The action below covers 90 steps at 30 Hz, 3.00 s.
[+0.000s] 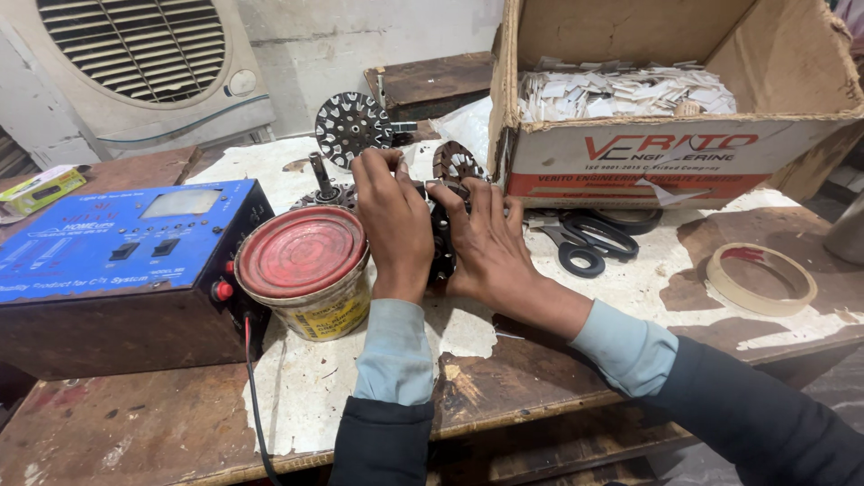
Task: The person sits at a workbench and attaches small white paper pieces one at a time onto the slots of a circular metal disc, taking each piece from a cardboard box of paper pieces and pressing it into place around the disc's edge.
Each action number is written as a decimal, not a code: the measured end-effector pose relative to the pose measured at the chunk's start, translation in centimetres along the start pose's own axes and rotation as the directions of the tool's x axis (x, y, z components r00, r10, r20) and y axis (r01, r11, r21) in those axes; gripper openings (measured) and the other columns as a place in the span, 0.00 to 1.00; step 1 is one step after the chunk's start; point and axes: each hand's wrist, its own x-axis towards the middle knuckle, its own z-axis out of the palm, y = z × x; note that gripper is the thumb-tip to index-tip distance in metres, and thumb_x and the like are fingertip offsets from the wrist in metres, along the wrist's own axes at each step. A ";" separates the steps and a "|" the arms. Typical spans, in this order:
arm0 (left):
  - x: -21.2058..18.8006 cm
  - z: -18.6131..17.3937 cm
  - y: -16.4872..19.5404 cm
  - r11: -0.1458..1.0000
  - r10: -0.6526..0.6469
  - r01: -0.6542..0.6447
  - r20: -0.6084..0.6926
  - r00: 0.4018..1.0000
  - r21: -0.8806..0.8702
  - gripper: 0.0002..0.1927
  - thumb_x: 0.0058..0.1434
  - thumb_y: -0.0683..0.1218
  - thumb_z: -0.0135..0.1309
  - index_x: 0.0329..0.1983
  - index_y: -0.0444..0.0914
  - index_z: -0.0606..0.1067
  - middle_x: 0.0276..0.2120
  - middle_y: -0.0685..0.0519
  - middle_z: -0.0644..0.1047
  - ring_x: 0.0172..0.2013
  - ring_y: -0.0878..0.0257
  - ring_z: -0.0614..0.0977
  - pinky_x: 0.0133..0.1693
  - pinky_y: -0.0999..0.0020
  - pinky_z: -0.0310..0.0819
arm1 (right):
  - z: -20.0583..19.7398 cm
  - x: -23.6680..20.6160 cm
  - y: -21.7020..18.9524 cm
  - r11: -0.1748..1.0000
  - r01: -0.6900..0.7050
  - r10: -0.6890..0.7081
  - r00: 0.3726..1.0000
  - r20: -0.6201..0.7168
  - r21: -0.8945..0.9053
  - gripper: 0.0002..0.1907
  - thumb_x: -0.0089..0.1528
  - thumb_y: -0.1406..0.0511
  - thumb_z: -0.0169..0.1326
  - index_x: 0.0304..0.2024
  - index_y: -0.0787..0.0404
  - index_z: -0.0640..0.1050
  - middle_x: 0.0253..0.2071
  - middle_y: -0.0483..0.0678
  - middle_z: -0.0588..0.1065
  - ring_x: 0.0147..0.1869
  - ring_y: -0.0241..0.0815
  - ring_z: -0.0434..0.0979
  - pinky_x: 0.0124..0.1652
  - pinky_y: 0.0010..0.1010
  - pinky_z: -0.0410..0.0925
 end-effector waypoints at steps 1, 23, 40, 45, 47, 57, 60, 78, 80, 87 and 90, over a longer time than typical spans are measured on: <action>0.0 0.0 0.0 1.000 0.005 -0.005 -0.005 1.000 0.003 0.06 0.67 0.35 0.47 0.46 0.30 0.67 0.44 0.39 0.72 0.42 0.41 0.81 0.40 0.49 0.72 | 0.1 0.0 0.0 1.000 -0.012 0.012 1.000 0.009 -0.012 0.60 0.38 0.64 0.68 0.70 0.50 0.53 0.58 0.61 0.60 0.66 0.64 0.60 0.54 0.59 0.55; -0.8 1.2 -0.2 0.995 0.086 -0.091 0.103 0.991 0.045 0.07 0.65 0.33 0.49 0.46 0.30 0.68 0.45 0.40 0.73 0.41 0.43 0.81 0.40 0.50 0.72 | 0.6 0.6 4.6 0.899 0.033 -0.070 0.995 0.069 0.437 0.57 0.47 0.57 0.72 0.73 0.52 0.56 0.67 0.60 0.61 0.75 0.62 0.60 0.71 0.54 0.56; -0.8 1.2 0.2 0.927 0.123 -0.032 0.222 0.967 -0.374 0.06 0.65 0.37 0.58 0.44 0.34 0.80 0.38 0.49 0.82 0.36 0.62 0.86 0.39 0.68 0.79 | -0.4 0.8 6.0 0.588 -0.022 0.296 0.936 -0.190 0.809 0.21 0.66 0.71 0.58 0.61 0.67 0.71 0.50 0.47 0.76 0.53 0.32 0.78 0.52 0.23 0.75; -0.8 1.1 0.4 0.937 0.163 -0.074 0.241 0.957 -0.340 0.06 0.65 0.37 0.57 0.44 0.32 0.80 0.37 0.46 0.82 0.36 0.59 0.85 0.39 0.65 0.78 | -0.5 0.7 5.8 0.500 -0.048 0.287 0.951 -0.113 0.865 0.12 0.71 0.73 0.56 0.57 0.71 0.78 0.45 0.50 0.81 0.47 0.35 0.81 0.48 0.25 0.77; -0.8 1.3 0.5 0.949 0.133 -0.061 0.217 0.967 -0.309 0.08 0.65 0.37 0.57 0.47 0.33 0.79 0.38 0.46 0.82 0.38 0.60 0.86 0.40 0.65 0.80 | -0.7 0.8 5.7 0.469 -0.063 0.319 0.942 -0.102 0.881 0.14 0.69 0.73 0.55 0.57 0.71 0.75 0.44 0.51 0.81 0.46 0.35 0.82 0.46 0.25 0.78; -0.9 1.6 0.0 0.932 0.036 0.057 0.248 0.968 -0.358 0.05 0.63 0.36 0.58 0.42 0.32 0.78 0.37 0.48 0.83 0.38 0.62 0.87 0.40 0.68 0.82 | -1.3 1.1 5.9 0.537 -0.087 0.279 0.957 -0.080 0.839 0.13 0.68 0.73 0.54 0.55 0.70 0.75 0.42 0.52 0.81 0.44 0.36 0.85 0.43 0.24 0.79; -1.1 1.9 -0.1 0.920 0.035 0.066 0.250 0.968 -0.386 0.04 0.64 0.34 0.56 0.41 0.32 0.76 0.35 0.50 0.81 0.36 0.65 0.85 0.38 0.70 0.80 | -1.2 0.9 6.6 0.515 -0.101 0.283 0.957 -0.057 0.851 0.11 0.68 0.73 0.54 0.53 0.69 0.77 0.40 0.50 0.81 0.41 0.34 0.84 0.40 0.23 0.78; -0.7 3.2 -3.4 0.763 -0.105 0.316 0.374 0.921 -0.563 0.06 0.61 0.31 0.56 0.34 0.34 0.77 0.31 0.54 0.81 0.32 0.72 0.84 0.34 0.76 0.79 | -2.6 0.5 5.3 0.909 0.301 -0.227 0.937 -0.264 0.287 0.24 0.63 0.72 0.60 0.61 0.67 0.72 0.53 0.58 0.77 0.56 0.52 0.81 0.53 0.36 0.76; -0.8 3.1 -3.4 0.785 -0.132 0.336 0.389 0.912 -0.521 0.06 0.60 0.31 0.57 0.33 0.34 0.77 0.30 0.54 0.80 0.30 0.71 0.83 0.31 0.77 0.75 | -2.6 0.5 5.1 0.933 0.249 -0.175 0.944 -0.279 0.258 0.22 0.64 0.72 0.61 0.61 0.65 0.73 0.52 0.56 0.78 0.55 0.51 0.82 0.52 0.37 0.76; -0.9 2.7 -2.9 0.741 -0.115 0.358 0.418 0.901 -0.568 0.06 0.63 0.31 0.55 0.33 0.34 0.76 0.30 0.56 0.80 0.30 0.72 0.83 0.32 0.78 0.77 | -3.1 0.2 5.8 0.926 0.328 -0.271 0.922 -0.278 0.185 0.24 0.65 0.70 0.62 0.62 0.69 0.73 0.54 0.58 0.76 0.54 0.56 0.81 0.51 0.41 0.75; -0.9 2.9 -2.6 0.715 -0.127 0.407 0.468 0.875 -0.568 0.06 0.64 0.31 0.56 0.33 0.34 0.75 0.29 0.54 0.80 0.28 0.72 0.81 0.29 0.78 0.73 | -3.2 0.1 6.1 0.927 0.349 -0.298 0.908 -0.293 0.139 0.23 0.65 0.72 0.60 0.62 0.70 0.74 0.53 0.59 0.76 0.53 0.57 0.81 0.50 0.41 0.76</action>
